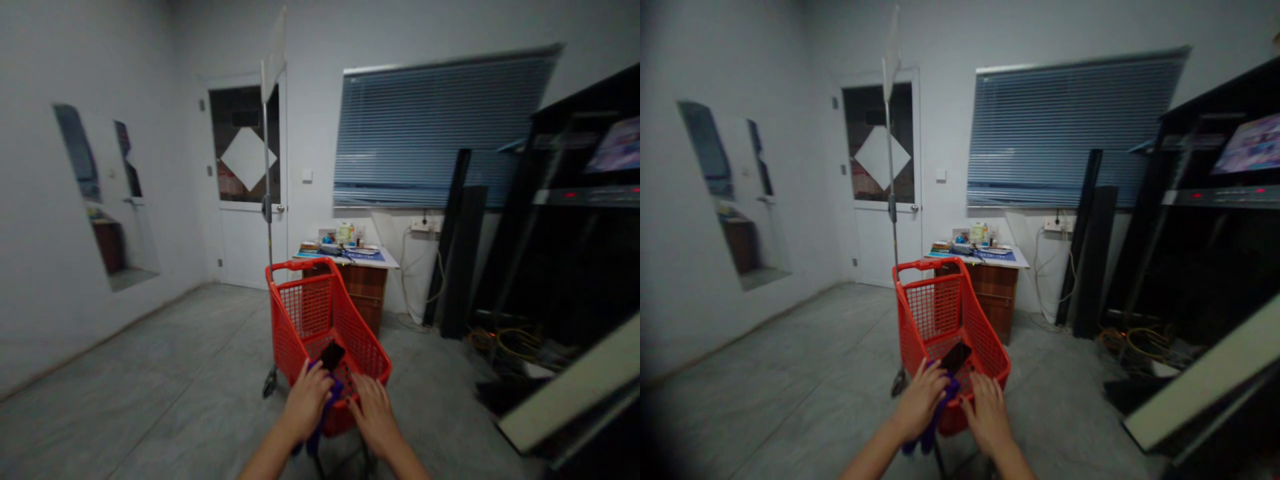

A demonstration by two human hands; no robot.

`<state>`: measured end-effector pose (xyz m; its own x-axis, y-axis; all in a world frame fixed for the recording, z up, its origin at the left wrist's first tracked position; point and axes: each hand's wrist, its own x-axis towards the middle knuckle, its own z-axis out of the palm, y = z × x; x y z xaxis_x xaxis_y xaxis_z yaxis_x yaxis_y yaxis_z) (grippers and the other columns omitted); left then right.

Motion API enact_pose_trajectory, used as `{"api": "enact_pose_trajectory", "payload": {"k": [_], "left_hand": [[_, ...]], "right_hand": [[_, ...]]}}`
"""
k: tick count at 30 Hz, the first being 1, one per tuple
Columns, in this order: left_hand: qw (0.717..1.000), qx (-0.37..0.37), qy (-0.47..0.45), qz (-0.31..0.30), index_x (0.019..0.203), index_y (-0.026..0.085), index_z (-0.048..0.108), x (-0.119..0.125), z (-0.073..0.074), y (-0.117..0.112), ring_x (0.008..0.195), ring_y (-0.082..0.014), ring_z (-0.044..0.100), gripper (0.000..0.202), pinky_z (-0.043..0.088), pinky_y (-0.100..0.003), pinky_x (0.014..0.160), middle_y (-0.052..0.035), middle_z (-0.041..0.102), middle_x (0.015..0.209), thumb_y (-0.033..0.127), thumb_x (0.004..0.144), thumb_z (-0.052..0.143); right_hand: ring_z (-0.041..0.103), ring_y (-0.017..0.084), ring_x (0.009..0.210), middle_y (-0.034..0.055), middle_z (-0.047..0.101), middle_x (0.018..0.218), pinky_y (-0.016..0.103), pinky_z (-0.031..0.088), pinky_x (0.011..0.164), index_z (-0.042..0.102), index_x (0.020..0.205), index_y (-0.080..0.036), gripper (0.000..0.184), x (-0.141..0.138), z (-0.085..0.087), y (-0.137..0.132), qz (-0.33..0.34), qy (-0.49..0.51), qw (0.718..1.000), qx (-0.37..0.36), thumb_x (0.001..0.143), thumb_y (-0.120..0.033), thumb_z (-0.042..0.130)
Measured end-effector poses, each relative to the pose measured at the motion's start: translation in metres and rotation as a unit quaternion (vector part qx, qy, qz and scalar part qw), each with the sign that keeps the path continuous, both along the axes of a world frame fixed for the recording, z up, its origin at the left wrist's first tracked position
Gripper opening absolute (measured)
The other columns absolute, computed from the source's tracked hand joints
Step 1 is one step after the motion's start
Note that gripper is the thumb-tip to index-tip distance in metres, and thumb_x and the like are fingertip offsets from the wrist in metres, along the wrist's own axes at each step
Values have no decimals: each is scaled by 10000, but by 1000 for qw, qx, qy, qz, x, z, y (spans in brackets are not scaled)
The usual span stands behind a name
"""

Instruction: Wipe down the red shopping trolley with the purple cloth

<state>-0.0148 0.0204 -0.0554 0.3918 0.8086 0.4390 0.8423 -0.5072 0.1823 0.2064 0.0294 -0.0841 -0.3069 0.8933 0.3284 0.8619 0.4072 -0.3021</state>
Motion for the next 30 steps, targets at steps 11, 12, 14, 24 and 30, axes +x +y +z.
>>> {"api": "enact_pose_trajectory", "payload": {"k": [11,12,14,24,30], "left_hand": [[996,-36,-20,79,1188,275,621,-42,29,16,1413,-227,378,304,118,-591,1201,-23,632,1324,203,968,424],[996,-38,-20,75,1176,274,627,-40,26,10,1408,-227,388,297,119,-589,1203,-22,640,1312,203,967,429],[997,-34,-24,66,1146,275,639,-30,17,-7,1399,-224,402,282,132,-580,1207,-18,654,1287,198,963,439],[996,5,-47,71,1189,273,620,-31,-10,-20,1430,-227,351,344,231,-605,1184,-32,601,1369,150,961,393],[988,21,-50,147,1152,240,652,-33,-20,-18,1391,-271,412,295,216,-617,1183,-42,655,1289,186,955,439]], "right_hand": [[460,260,1338,77,536,1429,466,279,1176,493,1422,-199,564,-19,5,-20,22,-15,999,-26,965,-514,394],[446,251,1350,69,521,1443,457,273,1181,484,1429,-201,560,-17,6,-18,31,-15,999,-26,969,-506,389],[411,241,1377,65,489,1472,450,262,1187,471,1437,-197,556,-9,8,-11,35,-14,999,-22,975,-491,378],[507,264,1268,103,594,1348,440,335,1123,567,1333,-191,490,9,7,5,62,-9,998,28,940,-470,479],[534,299,1214,145,618,1295,474,347,1096,571,1314,-143,556,-35,-1,-1,30,-7,998,58,935,-536,469]]}}
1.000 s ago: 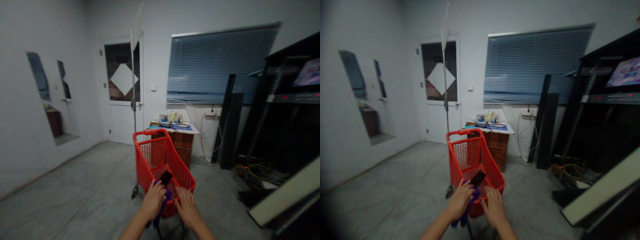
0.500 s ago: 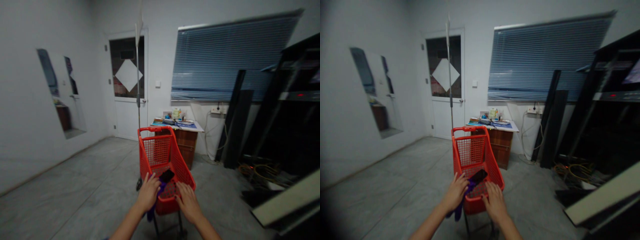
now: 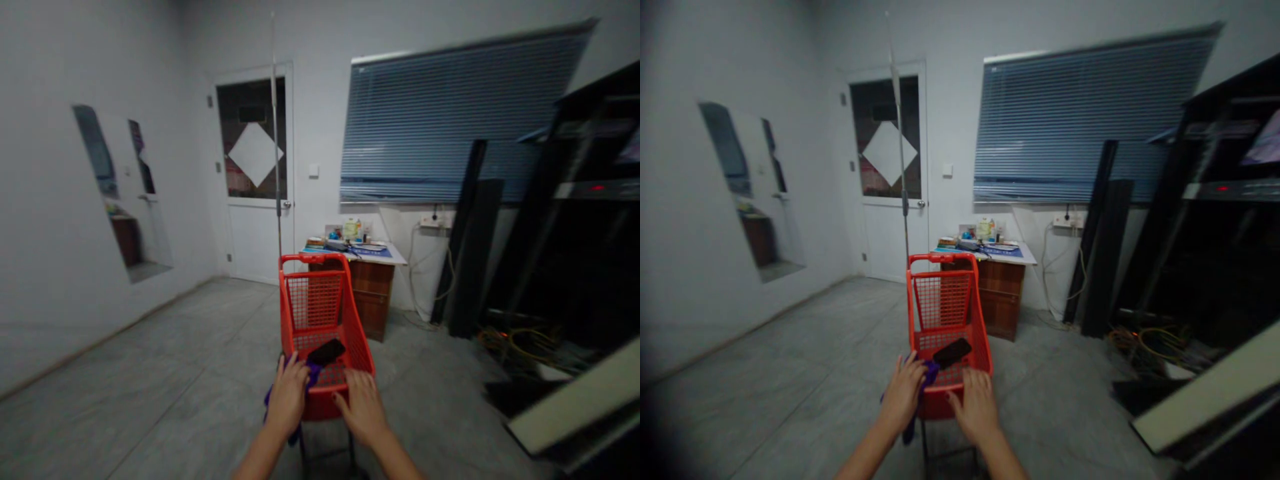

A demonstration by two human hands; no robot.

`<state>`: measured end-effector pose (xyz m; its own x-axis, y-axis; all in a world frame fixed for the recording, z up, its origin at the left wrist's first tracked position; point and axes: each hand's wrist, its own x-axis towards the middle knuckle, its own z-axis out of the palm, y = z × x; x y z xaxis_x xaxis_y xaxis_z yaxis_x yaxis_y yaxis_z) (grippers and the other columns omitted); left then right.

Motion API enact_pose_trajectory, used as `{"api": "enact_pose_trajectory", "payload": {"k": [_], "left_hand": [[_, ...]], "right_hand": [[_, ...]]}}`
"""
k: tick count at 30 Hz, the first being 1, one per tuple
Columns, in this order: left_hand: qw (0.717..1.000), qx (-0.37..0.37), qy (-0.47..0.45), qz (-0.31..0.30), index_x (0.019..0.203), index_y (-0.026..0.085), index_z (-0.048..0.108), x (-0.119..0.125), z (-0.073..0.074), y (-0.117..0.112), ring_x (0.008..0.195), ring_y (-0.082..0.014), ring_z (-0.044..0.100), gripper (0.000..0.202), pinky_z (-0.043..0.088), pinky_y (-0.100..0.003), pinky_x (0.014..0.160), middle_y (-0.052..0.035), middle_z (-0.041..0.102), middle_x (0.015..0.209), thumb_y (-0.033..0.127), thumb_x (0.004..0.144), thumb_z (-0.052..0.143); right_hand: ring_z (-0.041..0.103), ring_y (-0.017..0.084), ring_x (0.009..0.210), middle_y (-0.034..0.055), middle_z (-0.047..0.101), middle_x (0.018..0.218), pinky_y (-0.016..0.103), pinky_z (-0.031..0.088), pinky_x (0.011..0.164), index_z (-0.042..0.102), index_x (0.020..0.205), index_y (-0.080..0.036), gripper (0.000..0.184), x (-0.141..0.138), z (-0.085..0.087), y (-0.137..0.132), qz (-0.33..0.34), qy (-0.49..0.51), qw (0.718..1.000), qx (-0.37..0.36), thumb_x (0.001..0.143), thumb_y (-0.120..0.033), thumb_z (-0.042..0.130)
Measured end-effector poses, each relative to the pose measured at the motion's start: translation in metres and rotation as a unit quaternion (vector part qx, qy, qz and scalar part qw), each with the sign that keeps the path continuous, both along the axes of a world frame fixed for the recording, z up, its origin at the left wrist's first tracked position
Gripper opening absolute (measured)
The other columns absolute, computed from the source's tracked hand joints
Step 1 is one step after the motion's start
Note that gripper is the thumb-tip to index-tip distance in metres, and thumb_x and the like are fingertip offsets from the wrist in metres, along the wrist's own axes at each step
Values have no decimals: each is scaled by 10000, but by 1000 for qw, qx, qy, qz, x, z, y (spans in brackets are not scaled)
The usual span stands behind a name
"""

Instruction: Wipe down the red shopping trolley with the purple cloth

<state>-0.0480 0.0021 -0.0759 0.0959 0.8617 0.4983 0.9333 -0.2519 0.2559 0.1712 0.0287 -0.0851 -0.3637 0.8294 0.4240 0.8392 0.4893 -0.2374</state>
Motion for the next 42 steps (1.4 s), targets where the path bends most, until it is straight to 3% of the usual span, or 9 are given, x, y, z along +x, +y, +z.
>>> {"api": "enact_pose_trajectory", "payload": {"k": [6,12,16,19,26,30,34,38,42], "left_hand": [[999,37,-14,14,1239,247,610,1,-20,-9,1401,-259,394,349,262,-599,1171,-48,640,1308,180,959,413],[1000,-4,-23,13,1190,224,630,-10,-5,2,1405,-277,387,336,232,-621,1171,-56,644,1297,138,938,425],[1000,-11,-11,13,1174,205,629,-13,4,12,1404,-277,390,322,236,-604,1172,-64,648,1288,128,940,421],[999,-8,-2,31,1136,188,646,2,5,19,1388,-284,414,299,252,-586,1170,-68,676,1228,137,946,421],[999,21,-1,33,1161,178,646,71,-9,32,1295,-269,527,307,276,-577,1168,-100,675,1244,158,959,415],[999,23,23,-8,1216,217,623,53,-6,33,1354,-265,466,326,285,-580,1167,-78,632,1327,162,951,441],[999,20,41,2,1258,219,602,26,-3,31,1375,-275,438,358,287,-590,1164,-74,603,1368,145,942,450],[999,29,23,26,1260,186,604,54,-10,34,1358,-274,460,345,295,-571,1165,-92,642,1308,171,957,439],[1000,16,11,-12,1273,211,597,88,-12,38,1313,-244,512,345,278,-553,1180,-78,646,1307,199,970,433]], "right_hand": [[555,317,1181,161,641,1249,463,360,1079,605,1279,-116,554,-18,4,-11,-32,-21,999,-15,926,-528,494],[584,319,1148,164,655,1224,442,393,1051,624,1271,-123,548,-30,13,-14,-50,-15,998,-37,924,-524,486],[512,309,1276,120,601,1347,456,338,1113,597,1321,-169,531,-21,14,-2,-26,-12,999,-42,947,-509,435],[420,296,1368,90,529,1433,485,257,1169,558,1366,-186,550,-6,11,8,-27,-14,999,-41,950,-519,421],[495,252,1307,81,561,1403,504,269,1162,537,1381,-226,521,22,2,17,-38,0,999,-33,978,-507,364],[509,240,1291,91,575,1386,471,296,1155,533,1385,-211,531,39,3,16,-41,2,999,-16,981,-506,354],[479,253,1321,89,554,1409,506,269,1165,520,1397,-215,554,39,3,16,-43,6,998,-37,983,-529,329],[460,264,1338,88,542,1421,530,225,1178,516,1401,-225,553,25,2,16,-58,9,997,-58,977,-534,342],[463,250,1338,91,548,1414,518,224,1181,517,1399,-219,541,26,0,18,-63,9,996,-59,989,-512,320]]}}
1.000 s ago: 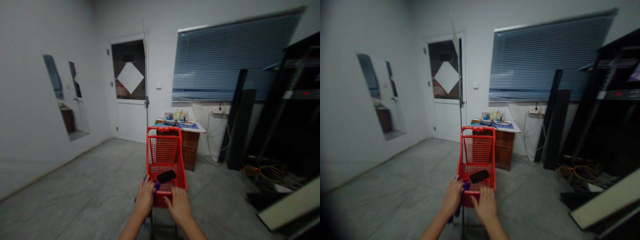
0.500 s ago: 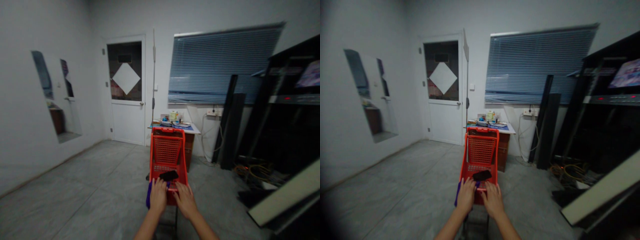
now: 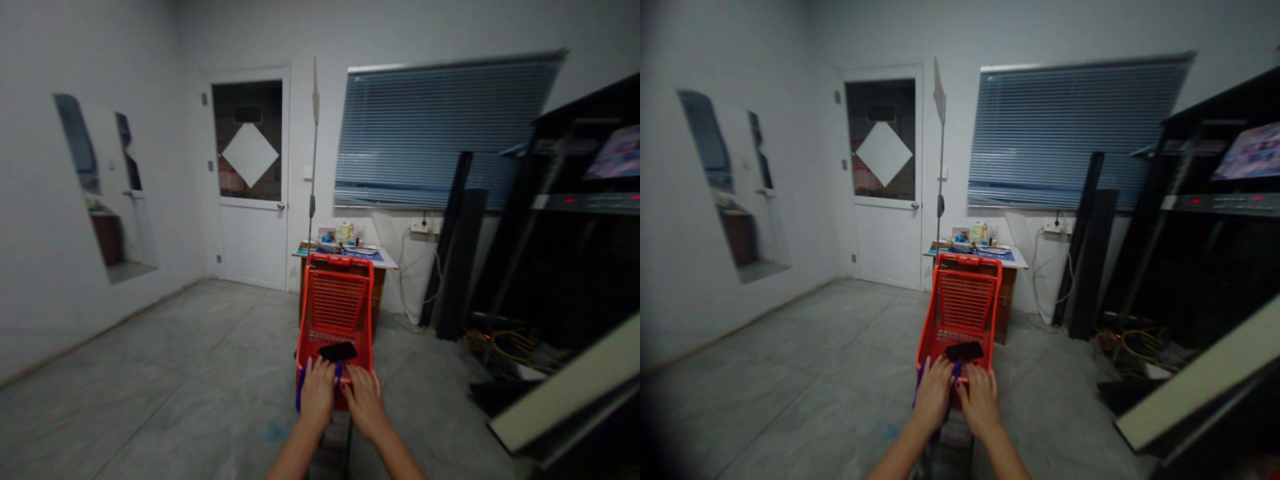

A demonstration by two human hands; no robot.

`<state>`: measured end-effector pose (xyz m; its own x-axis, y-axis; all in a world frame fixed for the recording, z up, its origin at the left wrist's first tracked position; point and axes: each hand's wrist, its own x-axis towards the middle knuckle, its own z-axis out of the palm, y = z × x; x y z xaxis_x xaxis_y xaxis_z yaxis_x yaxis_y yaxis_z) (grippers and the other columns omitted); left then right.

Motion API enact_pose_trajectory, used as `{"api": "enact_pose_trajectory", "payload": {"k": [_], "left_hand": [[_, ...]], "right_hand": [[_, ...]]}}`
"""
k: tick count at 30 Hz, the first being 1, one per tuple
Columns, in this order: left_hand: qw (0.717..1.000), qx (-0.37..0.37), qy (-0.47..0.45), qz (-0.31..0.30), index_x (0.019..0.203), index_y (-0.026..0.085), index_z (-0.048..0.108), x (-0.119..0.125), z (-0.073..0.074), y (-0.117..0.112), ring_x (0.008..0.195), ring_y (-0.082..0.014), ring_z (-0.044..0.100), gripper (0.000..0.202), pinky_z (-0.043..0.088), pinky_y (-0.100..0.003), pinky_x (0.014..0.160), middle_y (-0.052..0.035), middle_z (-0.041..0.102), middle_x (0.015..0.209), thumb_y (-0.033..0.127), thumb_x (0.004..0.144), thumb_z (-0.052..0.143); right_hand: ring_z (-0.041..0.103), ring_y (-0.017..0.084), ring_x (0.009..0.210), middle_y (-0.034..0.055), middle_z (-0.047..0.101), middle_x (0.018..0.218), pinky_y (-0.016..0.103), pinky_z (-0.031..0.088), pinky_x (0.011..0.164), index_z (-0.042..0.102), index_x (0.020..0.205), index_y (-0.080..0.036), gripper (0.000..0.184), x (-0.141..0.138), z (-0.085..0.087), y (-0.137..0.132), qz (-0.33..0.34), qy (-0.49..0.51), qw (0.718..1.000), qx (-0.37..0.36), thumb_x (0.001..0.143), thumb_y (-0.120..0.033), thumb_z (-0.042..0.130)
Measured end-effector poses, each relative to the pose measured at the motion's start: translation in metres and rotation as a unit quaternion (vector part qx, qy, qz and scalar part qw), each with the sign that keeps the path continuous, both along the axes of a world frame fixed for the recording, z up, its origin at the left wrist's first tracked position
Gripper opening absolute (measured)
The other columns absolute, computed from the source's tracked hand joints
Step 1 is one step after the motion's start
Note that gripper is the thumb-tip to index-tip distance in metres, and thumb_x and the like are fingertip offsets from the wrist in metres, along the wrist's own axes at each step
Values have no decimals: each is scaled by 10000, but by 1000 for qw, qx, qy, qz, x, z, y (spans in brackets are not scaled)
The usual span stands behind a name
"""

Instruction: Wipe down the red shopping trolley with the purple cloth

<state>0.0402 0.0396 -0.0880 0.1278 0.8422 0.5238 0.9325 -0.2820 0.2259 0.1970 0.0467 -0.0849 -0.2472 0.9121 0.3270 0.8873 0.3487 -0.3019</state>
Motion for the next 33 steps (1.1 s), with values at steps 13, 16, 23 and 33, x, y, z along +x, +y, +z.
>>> {"api": "enact_pose_trajectory", "payload": {"k": [13,16,23,33], "left_hand": [[999,28,7,46,1299,160,581,-37,-5,-7,1388,-277,419,383,283,-580,1167,-118,608,1357,173,967,391],[999,32,12,5,1323,181,561,-13,-12,-10,1374,-252,441,399,276,-560,1181,-100,586,1389,153,959,398],[998,38,39,-24,1295,213,573,-65,1,-8,1370,-259,447,375,287,-576,1173,-71,642,1313,166,959,415],[995,97,-4,18,1274,186,580,-19,-29,1,1351,-269,467,358,330,-565,1149,-101,635,1310,157,955,421]], "right_hand": [[438,262,1356,110,513,1444,528,223,1183,476,1429,-192,653,-20,-7,-11,-8,21,999,27,975,-610,264],[447,255,1350,107,519,1439,524,246,1175,479,1426,-194,635,-23,-13,-12,1,25,999,42,985,-591,251],[432,226,1367,78,492,1467,498,279,1175,450,1446,-207,556,11,-5,-2,43,2,998,43,998,-506,314],[510,273,1288,88,600,1354,501,333,1145,600,1307,-210,496,20,-9,0,30,14,998,58,941,-509,449]]}}
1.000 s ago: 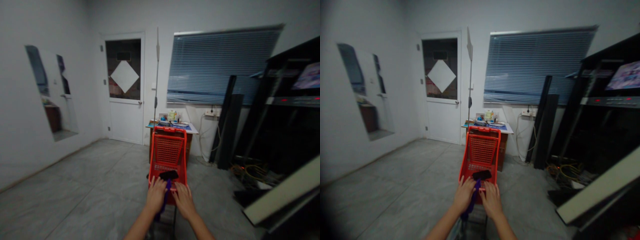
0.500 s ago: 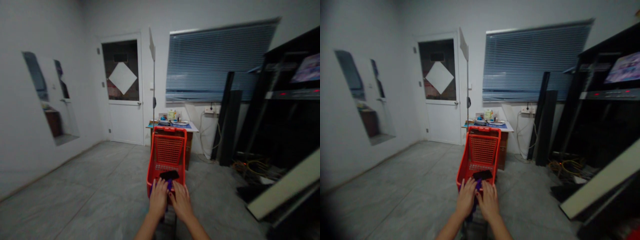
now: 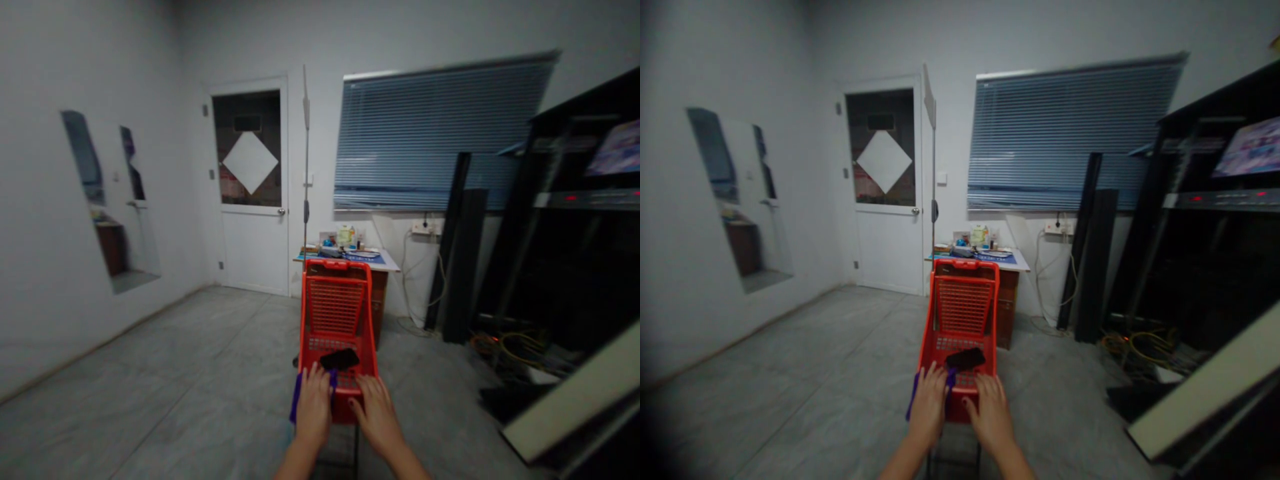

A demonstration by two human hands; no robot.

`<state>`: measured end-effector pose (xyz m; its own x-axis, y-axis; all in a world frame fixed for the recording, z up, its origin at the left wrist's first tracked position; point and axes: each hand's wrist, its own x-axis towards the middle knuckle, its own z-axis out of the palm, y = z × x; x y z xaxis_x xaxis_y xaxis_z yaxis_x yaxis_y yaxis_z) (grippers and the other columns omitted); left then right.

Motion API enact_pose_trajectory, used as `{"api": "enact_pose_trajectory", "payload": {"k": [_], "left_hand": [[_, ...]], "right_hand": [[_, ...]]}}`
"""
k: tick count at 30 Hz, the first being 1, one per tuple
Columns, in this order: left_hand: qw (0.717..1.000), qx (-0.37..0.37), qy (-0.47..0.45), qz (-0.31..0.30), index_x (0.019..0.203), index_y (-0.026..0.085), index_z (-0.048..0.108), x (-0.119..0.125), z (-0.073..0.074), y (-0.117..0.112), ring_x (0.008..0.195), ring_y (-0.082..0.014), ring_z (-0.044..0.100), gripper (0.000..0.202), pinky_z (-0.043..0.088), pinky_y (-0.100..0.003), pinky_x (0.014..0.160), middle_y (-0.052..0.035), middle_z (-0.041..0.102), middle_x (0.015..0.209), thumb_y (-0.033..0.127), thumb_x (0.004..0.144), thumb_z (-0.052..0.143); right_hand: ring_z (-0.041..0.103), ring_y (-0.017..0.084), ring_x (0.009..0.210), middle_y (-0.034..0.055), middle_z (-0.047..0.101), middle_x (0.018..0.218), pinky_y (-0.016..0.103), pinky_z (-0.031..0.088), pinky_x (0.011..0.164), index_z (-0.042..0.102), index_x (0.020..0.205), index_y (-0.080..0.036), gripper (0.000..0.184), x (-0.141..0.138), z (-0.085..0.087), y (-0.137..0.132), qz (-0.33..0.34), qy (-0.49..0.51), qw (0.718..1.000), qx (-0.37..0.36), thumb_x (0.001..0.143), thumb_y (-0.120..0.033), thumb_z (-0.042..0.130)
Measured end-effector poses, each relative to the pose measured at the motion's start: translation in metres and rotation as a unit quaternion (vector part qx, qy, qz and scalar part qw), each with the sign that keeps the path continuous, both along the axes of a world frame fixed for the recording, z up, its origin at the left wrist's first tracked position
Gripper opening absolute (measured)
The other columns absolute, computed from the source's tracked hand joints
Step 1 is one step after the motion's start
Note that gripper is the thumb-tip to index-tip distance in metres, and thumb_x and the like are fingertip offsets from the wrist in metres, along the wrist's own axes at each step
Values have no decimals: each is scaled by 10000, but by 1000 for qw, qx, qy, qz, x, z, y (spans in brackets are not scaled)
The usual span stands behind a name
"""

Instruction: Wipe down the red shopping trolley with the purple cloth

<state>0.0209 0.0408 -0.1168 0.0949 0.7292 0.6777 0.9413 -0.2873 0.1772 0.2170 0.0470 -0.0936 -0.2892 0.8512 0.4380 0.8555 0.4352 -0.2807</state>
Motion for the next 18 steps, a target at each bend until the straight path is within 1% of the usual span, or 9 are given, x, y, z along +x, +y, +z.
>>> {"api": "enact_pose_trajectory", "payload": {"k": [2,3,5,7,9,11,13,15,18], "left_hand": [[1000,0,-8,-17,1264,194,588,9,-4,-3,1340,-259,480,358,321,-574,1153,-98,635,1312,146,948,426],[1000,-3,-9,-28,1262,196,590,9,-4,-5,1336,-256,485,361,319,-577,1154,-99,636,1310,139,944,429],[998,-11,-1,-54,1271,200,585,1,-1,-11,1332,-251,489,375,324,-578,1152,-100,635,1312,127,934,437],[997,-24,5,-76,1294,213,572,-17,5,-18,1334,-244,486,397,325,-572,1155,-93,626,1327,127,929,443],[996,-40,2,-86,1308,236,566,-40,13,-22,1334,-237,486,405,313,-567,1165,-76,623,1336,145,933,445],[996,-55,-10,-76,1302,253,573,-62,19,-24,1323,-233,496,399,306,-567,1169,-58,630,1327,159,940,434],[996,-67,-24,-49,1277,244,591,-75,23,-25,1297,-236,521,388,311,-578,1161,-57,646,1301,157,944,411],[996,-76,-34,-33,1257,228,604,-74,26,-26,1271,-236,543,385,305,-593,1158,-64,656,1282,151,946,391],[994,-82,-33,-62,1263,233,600,-51,27,-31,1266,-226,544,381,287,-596,1165,-70,642,1301,164,948,396]], "right_hand": [[524,284,1270,90,618,1327,497,346,1135,611,1293,-210,498,-2,-5,-6,-15,3,1000,2,939,-519,445],[527,290,1265,94,625,1316,491,353,1131,616,1287,-205,506,-3,-7,-10,-24,2,1000,2,936,-528,446],[529,304,1262,104,632,1303,481,361,1126,623,1279,-192,528,-8,-9,-19,-40,-5,999,-2,927,-548,455],[525,307,1267,105,626,1313,474,354,1131,615,1293,-189,540,-17,-9,-29,-46,-12,999,-5,925,-554,461],[507,290,1292,91,593,1363,464,335,1147,575,1345,-202,549,-26,-7,-38,-21,-20,1000,-4,936,-546,449],[454,266,1347,71,512,1451,454,310,1165,496,1419,-214,575,-34,-3,-42,21,-28,999,4,948,-538,435],[372,252,1408,56,410,1523,459,288,1174,425,1466,-224,592,-40,3,-42,39,-32,999,15,959,-528,419],[302,245,1444,38,352,1552,479,272,1178,400,1478,-244,575,-42,10,-38,32,-34,999,17,971,-516,397],[286,230,1450,17,356,1547,487,267,1179,420,1462,-277,534,-44,17,-32,37,-37,999,2,985,-510,368]]}}
